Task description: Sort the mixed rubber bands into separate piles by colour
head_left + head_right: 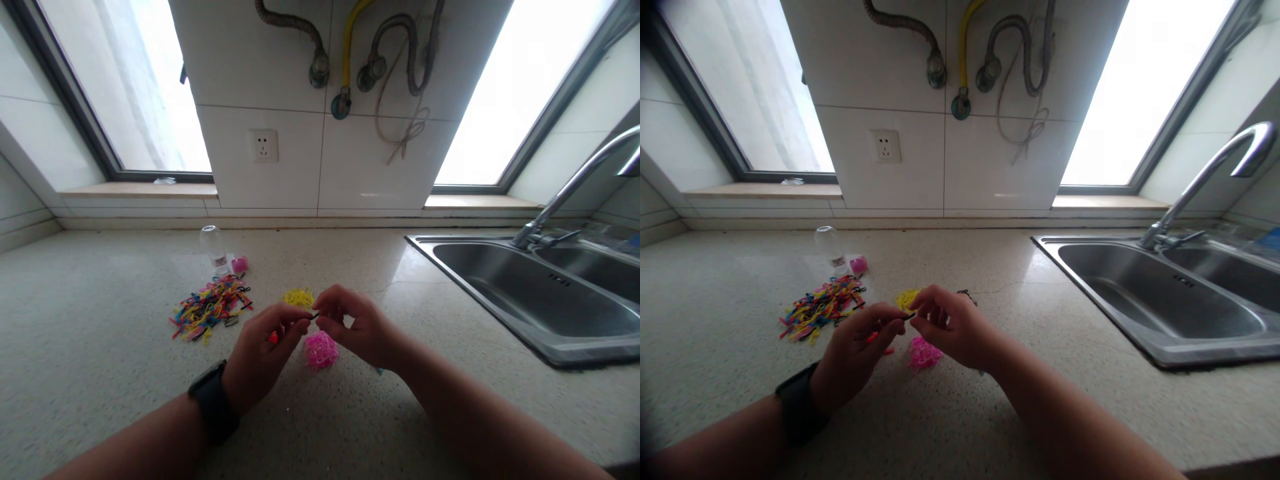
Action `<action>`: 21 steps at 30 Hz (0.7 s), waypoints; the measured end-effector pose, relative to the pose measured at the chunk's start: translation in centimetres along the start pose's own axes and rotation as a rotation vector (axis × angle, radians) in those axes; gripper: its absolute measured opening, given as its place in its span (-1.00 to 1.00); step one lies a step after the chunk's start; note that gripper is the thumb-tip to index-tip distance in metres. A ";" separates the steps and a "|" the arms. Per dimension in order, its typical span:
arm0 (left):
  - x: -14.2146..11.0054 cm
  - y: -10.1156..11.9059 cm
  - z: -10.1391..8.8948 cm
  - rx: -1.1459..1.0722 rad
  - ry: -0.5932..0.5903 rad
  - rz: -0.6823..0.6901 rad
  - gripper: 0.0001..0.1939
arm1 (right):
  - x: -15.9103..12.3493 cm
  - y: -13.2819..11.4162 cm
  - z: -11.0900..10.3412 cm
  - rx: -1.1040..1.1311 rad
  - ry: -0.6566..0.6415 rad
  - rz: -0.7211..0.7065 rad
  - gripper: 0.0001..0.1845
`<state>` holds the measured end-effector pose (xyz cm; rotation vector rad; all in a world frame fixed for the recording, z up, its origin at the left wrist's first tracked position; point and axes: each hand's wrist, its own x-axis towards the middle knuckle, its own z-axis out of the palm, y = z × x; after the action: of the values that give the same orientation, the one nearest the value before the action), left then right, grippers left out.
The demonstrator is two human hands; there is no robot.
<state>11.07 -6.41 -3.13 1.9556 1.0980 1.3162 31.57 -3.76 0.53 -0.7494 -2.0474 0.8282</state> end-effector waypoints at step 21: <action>-0.2 0.0 0.2 -0.037 0.026 -0.026 -0.84 | 0.0 0.0 -0.2 -0.030 0.032 -0.043 -0.86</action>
<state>11.24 -6.55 -3.34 1.8963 1.0995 1.3428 31.70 -3.67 0.59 -0.7283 -2.0437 0.7586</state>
